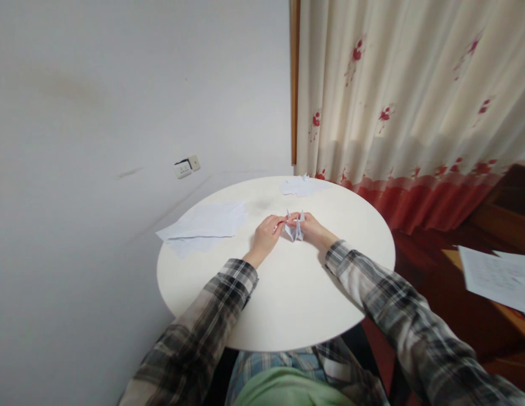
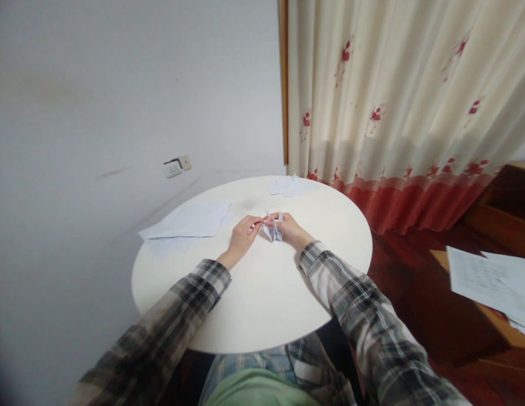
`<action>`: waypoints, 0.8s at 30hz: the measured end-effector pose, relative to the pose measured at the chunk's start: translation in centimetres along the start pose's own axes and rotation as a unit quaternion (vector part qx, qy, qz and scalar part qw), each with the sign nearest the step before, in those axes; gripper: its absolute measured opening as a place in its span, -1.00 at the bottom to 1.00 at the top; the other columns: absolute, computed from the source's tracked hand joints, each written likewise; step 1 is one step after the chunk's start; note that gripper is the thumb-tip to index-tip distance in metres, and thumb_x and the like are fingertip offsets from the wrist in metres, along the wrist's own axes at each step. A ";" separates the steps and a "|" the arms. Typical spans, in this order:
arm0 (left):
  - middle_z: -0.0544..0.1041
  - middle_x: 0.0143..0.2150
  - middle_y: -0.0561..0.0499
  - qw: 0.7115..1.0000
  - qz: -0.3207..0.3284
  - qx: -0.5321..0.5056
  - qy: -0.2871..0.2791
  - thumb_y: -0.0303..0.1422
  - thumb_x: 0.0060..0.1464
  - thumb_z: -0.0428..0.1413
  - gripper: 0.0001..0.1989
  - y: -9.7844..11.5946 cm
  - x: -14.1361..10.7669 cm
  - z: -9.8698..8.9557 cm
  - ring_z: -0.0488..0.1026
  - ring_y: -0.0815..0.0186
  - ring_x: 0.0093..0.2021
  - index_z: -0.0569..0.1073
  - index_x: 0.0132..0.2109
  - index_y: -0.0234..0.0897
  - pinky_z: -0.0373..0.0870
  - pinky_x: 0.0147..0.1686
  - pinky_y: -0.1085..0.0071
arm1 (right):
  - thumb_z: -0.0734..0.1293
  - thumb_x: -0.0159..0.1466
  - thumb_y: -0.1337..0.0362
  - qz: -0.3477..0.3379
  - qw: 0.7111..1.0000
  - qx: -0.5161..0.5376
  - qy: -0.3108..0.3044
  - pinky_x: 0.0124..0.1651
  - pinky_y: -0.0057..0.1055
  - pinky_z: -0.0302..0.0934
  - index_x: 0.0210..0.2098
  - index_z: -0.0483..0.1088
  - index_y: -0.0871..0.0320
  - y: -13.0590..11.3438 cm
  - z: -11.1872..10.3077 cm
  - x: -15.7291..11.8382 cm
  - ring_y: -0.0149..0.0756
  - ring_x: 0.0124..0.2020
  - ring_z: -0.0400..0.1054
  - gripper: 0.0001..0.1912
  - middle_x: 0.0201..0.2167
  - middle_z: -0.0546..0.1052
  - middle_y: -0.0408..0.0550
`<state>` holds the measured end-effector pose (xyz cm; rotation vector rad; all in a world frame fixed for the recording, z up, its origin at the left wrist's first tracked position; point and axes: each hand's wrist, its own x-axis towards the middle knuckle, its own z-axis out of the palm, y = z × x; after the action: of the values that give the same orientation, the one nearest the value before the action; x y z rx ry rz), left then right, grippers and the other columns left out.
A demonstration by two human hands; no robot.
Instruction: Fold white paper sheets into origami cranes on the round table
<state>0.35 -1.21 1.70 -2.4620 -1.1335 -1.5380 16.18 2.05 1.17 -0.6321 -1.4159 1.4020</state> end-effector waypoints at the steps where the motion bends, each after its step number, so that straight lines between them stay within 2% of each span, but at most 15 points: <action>1: 0.47 -0.31 -0.01 1.000 -0.010 -0.004 0.002 -0.38 0.09 -0.02 -0.86 0.0 0.0 0.0 0.39 0.36 -0.27 0.42 -0.26 -0.26 0.33 -0.27 0.42 | 0.42 -0.15 0.25 0.003 1.000 -0.004 0.003 -0.42 -0.47 0.05 -0.60 0.39 0.22 0.0 0.0 0.0 -0.48 -0.52 0.21 -0.82 -0.45 0.43 -0.12; 7: 0.48 -0.37 0.01 0.993 -0.098 -0.069 0.018 -0.38 0.02 0.05 -0.91 -0.5 0.2 0.3 0.39 0.36 -0.33 0.43 -0.36 -0.28 0.33 -0.35 0.44 | 0.43 -0.17 0.23 -0.005 0.999 -0.007 0.032 -0.41 -0.48 0.09 -0.60 0.38 0.23 0.3 -0.1 0.1 -0.45 -0.45 0.24 -0.79 -0.32 0.44 -0.04; 14: 0.49 -0.43 0.00 0.950 -0.229 -0.212 0.014 -0.37 -0.11 0.12 -0.90 -1.5 0.4 1.1 0.41 0.35 -0.37 0.43 -0.42 -0.34 0.35 -0.30 0.40 | 0.42 -0.13 0.24 -0.032 0.998 -0.027 0.044 -0.37 -0.43 0.12 -0.58 0.40 0.23 0.7 -0.4 0.2 -0.43 -0.42 0.27 -0.82 -0.29 0.43 -0.04; 19: 0.50 -0.42 -0.02 0.948 -0.234 -0.215 0.023 -0.34 -0.13 0.13 -0.87 -1.6 0.3 1.2 0.42 0.34 -0.38 0.45 -0.42 -0.33 0.36 -0.29 0.38 | 0.42 -0.12 0.22 -0.036 0.996 -0.055 0.053 -0.33 -0.41 0.14 -0.56 0.41 0.23 0.9 -0.5 0.4 -0.40 -0.39 0.28 -0.80 -0.26 0.42 -0.02; 24: 0.51 -0.40 -0.02 0.967 -0.185 -0.170 0.030 -0.35 -0.10 0.12 -0.89 -1.3 0.2 1.0 0.43 0.33 -0.35 0.46 -0.42 -0.31 0.36 -0.29 0.38 | 0.44 -0.15 0.23 -0.035 0.995 -0.072 0.058 -0.31 -0.39 0.14 -0.52 0.44 0.22 0.7 -0.4 0.4 -0.39 -0.38 0.29 -0.77 -0.25 0.43 -0.01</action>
<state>0.38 0.26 0.95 -2.4801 -1.4980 -2.0499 16.24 2.66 0.57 -0.7381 -1.4409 1.1966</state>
